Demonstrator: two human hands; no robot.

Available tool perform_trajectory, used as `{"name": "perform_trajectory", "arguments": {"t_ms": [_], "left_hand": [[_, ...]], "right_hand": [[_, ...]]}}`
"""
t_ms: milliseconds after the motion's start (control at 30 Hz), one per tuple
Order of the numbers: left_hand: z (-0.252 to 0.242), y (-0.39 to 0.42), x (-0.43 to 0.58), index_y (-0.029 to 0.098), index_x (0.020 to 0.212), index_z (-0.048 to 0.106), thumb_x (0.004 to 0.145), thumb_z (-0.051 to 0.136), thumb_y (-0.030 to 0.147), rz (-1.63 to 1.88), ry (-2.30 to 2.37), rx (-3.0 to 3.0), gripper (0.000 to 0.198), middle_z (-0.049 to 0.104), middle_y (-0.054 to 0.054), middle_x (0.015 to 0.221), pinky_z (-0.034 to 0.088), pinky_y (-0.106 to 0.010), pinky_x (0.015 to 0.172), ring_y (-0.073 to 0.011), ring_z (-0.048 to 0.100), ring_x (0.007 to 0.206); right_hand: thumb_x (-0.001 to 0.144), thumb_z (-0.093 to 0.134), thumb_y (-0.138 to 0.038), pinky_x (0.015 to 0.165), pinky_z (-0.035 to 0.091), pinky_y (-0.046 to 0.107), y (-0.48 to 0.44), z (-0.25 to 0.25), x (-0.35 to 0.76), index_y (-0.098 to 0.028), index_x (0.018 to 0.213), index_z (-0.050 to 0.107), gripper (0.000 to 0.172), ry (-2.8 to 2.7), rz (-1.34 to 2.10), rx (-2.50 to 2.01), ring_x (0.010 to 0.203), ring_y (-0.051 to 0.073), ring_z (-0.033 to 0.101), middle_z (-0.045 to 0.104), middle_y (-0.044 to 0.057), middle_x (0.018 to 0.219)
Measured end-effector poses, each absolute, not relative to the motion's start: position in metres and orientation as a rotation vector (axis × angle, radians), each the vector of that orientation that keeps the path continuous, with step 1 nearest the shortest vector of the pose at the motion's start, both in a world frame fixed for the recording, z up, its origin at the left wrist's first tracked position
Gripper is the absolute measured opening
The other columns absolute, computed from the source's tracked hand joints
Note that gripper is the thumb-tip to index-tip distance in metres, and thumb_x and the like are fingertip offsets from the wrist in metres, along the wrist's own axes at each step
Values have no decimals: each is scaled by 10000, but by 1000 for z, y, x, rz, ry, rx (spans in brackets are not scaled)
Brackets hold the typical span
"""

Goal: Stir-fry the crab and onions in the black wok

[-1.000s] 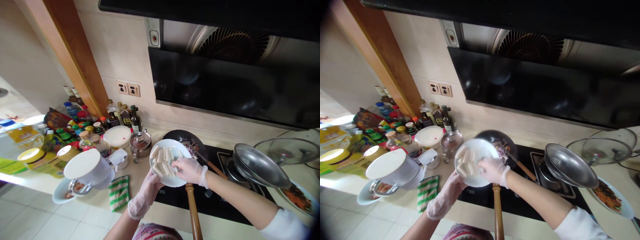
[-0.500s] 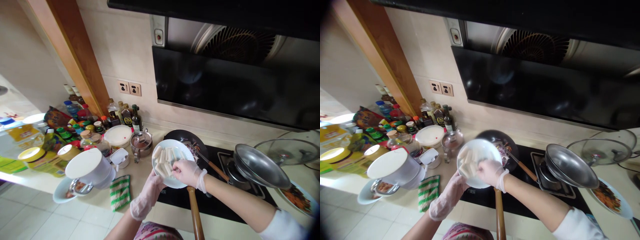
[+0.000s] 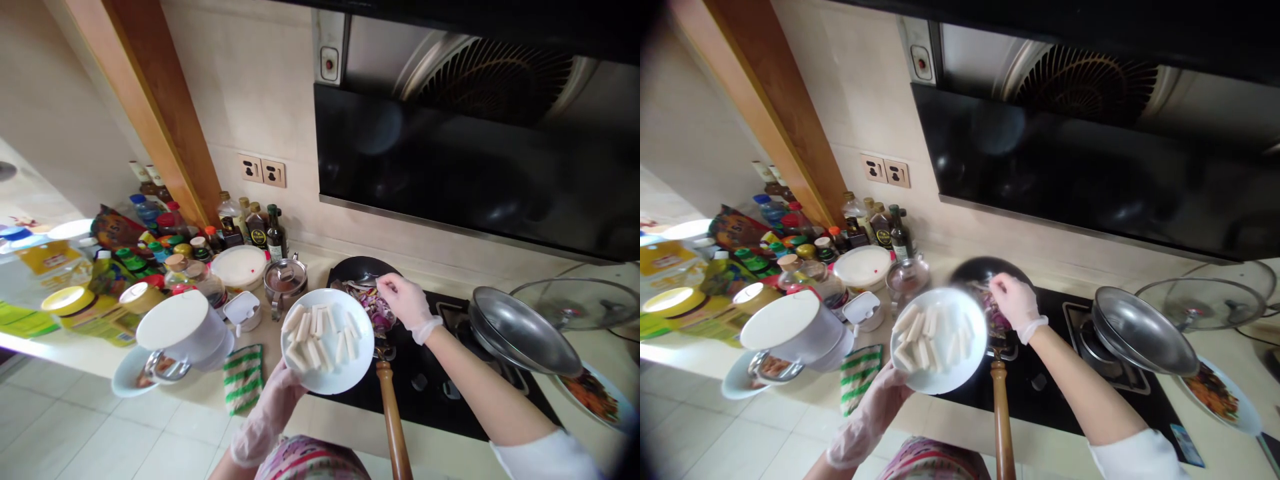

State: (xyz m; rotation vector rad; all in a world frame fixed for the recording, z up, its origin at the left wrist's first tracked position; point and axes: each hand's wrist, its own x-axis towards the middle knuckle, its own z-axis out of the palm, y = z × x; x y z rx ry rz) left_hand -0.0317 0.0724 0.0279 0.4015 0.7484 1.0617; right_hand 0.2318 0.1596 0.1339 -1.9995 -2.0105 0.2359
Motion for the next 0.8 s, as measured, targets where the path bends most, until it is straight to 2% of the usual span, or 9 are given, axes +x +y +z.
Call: {"name": "perform_trajectory", "arguments": {"t_ms": [67, 167, 367, 567, 700, 800], "left_hand": [[8, 62, -49, 255, 1289, 593, 590, 702, 149, 1099, 830, 363, 716, 763, -24, 977, 553, -391, 902, -293, 682, 1018], [-24, 43, -77, 285, 1305, 572, 586, 723, 142, 1138, 944, 318, 749, 764, 2, 910, 581, -363, 815, -255, 716, 855], [-67, 11, -111, 290, 1264, 598, 543, 768, 148, 1184, 1070, 195, 754, 771, 16, 895, 579, -359, 831, -255, 727, 845], [-81, 9, -119, 266, 1186, 638, 581, 730, 111, 1164, 1039, 216, 631, 762, -11, 924, 561, -333, 837, -236, 723, 872], [-90, 25, -131, 249, 1073, 662, 606, 728, 110, 1141, 1067, 305, 492, 741, 2, 924, 551, -315, 843, -207, 706, 887], [-91, 45, -140, 202, 942, 673, 562, 751, 107, 1047, 1122, 306, 400, 727, -7, 880, 558, -309, 820, -203, 703, 858]], "right_hand": [[907, 503, -254, 721, 445, 260, 169, 119, 242, -268, 1088, 697, 266, -2015, 258, -2020, 842, 176, 667, 743, 12, 952], [852, 576, -224, 734, 464, 271, 170, 104, 252, -281, 1005, 733, 227, -2031, 264, -2034, 859, 191, 679, 750, 8, 955], [901, 485, -338, 854, 494, 333, 125, 104, 272, -248, 1032, 707, 273, -1926, 229, -1988, 967, 222, 677, 734, 51, 1072], [813, 561, -532, 845, 549, 379, 43, 55, 287, -298, 959, 730, 323, -1612, 492, -1982, 941, 265, 707, 759, 39, 1034], [788, 601, -569, 854, 577, 370, -5, 36, 269, -270, 954, 745, 371, -1296, 701, -1938, 919, 264, 722, 758, 70, 1052], [780, 631, -575, 847, 588, 352, -26, 37, 245, -250, 953, 751, 388, -1139, 705, -1869, 888, 253, 728, 757, 85, 1043]]}}
